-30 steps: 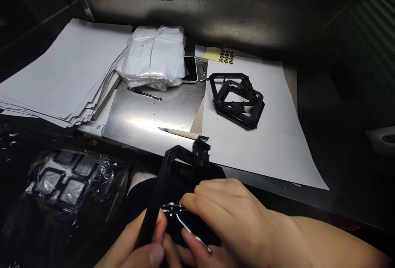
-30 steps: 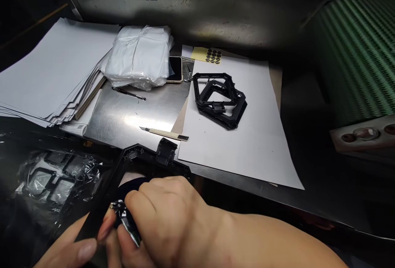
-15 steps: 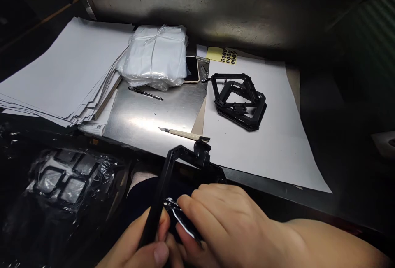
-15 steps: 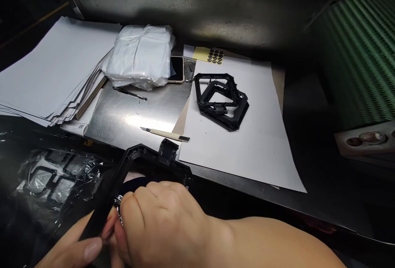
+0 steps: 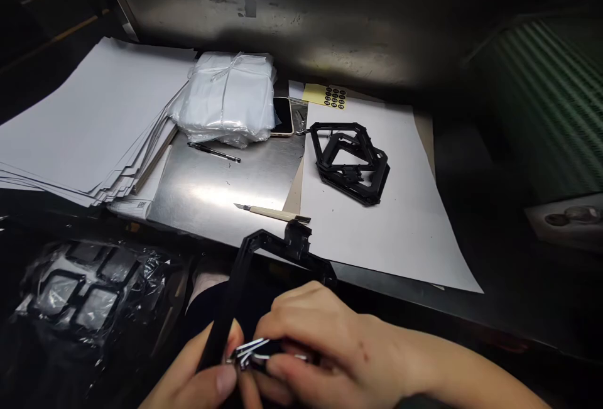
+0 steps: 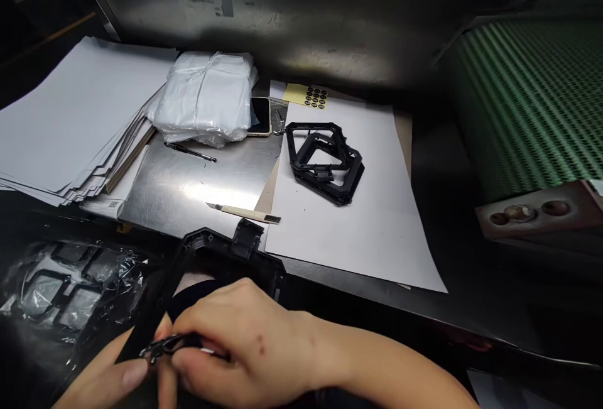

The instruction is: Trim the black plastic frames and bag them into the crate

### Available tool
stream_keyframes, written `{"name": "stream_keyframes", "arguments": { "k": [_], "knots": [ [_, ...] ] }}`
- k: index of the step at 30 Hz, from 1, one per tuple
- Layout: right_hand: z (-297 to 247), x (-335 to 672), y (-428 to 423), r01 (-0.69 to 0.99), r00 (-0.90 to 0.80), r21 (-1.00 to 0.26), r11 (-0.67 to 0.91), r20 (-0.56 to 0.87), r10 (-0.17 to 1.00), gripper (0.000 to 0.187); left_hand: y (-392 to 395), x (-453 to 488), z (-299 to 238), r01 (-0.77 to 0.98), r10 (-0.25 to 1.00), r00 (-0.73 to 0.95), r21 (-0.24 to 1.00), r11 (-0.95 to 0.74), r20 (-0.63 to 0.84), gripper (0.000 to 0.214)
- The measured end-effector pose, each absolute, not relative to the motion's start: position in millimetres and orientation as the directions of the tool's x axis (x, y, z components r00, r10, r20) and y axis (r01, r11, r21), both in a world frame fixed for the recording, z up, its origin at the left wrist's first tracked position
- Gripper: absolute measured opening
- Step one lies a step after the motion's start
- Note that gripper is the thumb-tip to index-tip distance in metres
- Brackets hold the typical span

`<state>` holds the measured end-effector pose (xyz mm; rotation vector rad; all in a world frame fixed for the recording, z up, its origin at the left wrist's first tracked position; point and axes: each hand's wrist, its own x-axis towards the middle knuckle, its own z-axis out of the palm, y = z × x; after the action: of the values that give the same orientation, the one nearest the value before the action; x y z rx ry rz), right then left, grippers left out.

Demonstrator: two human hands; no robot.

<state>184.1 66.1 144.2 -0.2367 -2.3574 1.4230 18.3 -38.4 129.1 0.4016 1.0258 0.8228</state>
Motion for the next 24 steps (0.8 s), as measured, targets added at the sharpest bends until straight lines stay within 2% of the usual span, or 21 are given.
{"name": "stream_keyframes", "arguments": {
  "k": [2, 4, 5, 7, 9, 12, 15, 17, 19, 20, 22, 24],
  "knots": [
    [135.5, 199.8, 73.4, 0.108, -0.798, -0.906, 0.41, 0.167, 0.58, 0.015, -39.0, 11.5, 118.8, -0.518, 0.795, 0.234, 0.62, 0.589, -0.56, 0.016],
    [120.3, 221.4, 82.0, 0.375, -0.536, -0.851, 0.367, 0.123, 0.835, 0.013, -39.4, 3.7, 109.4, -0.604, 0.815, 0.156, 0.599, 0.526, -0.558, 0.013],
    [109.9, 233.3, 87.0, 0.497, -0.393, -0.805, 0.326, 0.126, 0.911, 0.013, -39.7, -0.3, 105.7, -0.613, 0.815, 0.106, 0.608, 0.504, -0.569, 0.014],
    [84.7, 256.6, 98.1, 0.68, -0.204, -0.689, 0.25, 0.15, 0.968, 0.014, -40.7, -7.7, 100.6, -0.615, 0.804, 0.024, 0.625, 0.481, -0.595, 0.017],
    [57.1, 276.7, 108.6, 0.801, -0.153, -0.552, 0.232, 0.185, 0.971, 0.017, -41.3, -13.3, 98.8, -0.633, 0.788, -0.014, 0.615, 0.47, -0.616, 0.019],
    [24.1, 295.3, 117.2, 0.892, -0.136, -0.401, 0.208, 0.201, 0.97, 0.022, -39.1, -16.8, 100.1, -0.672, 0.751, -0.05, 0.578, 0.462, -0.659, 0.018],
    [15.4, 291.1, 113.7, 0.937, -0.065, -0.324, 0.132, 0.211, 0.975, 0.027, -32.4, -15.6, 103.2, -0.715, 0.707, -0.111, 0.551, 0.431, -0.698, 0.016],
    [25.1, 273.9, 106.4, 0.913, -0.057, -0.385, 0.136, 0.209, 0.976, 0.03, -27.2, -13.5, 105.3, -0.746, 0.686, -0.158, 0.541, 0.388, -0.71, 0.016],
    [42.6, 248.7, 97.7, 0.785, -0.145, -0.598, 0.162, 0.077, 0.987, 0.028, -22.7, -11.7, 107.1, -0.766, 0.674, -0.202, 0.544, 0.344, -0.711, 0.016],
    [52.3, 235.0, 93.5, 0.681, -0.236, -0.72, 0.134, -0.042, 0.971, 0.026, -21.0, -11.1, 107.7, -0.774, 0.672, -0.215, 0.543, 0.326, -0.709, 0.016],
    [69.9, 208.8, 86.6, 0.494, -0.436, -0.869, 0.002, -0.246, 0.866, 0.026, -18.6, -10.5, 108.4, -0.786, 0.678, -0.223, 0.54, 0.299, -0.7, 0.019],
    [82.5, 187.3, 82.9, 0.392, -0.573, -0.915, -0.094, -0.323, 0.754, 0.028, -16.9, -10.4, 108.7, -0.801, 0.694, -0.22, 0.533, 0.272, -0.686, 0.021]
  ]
}}
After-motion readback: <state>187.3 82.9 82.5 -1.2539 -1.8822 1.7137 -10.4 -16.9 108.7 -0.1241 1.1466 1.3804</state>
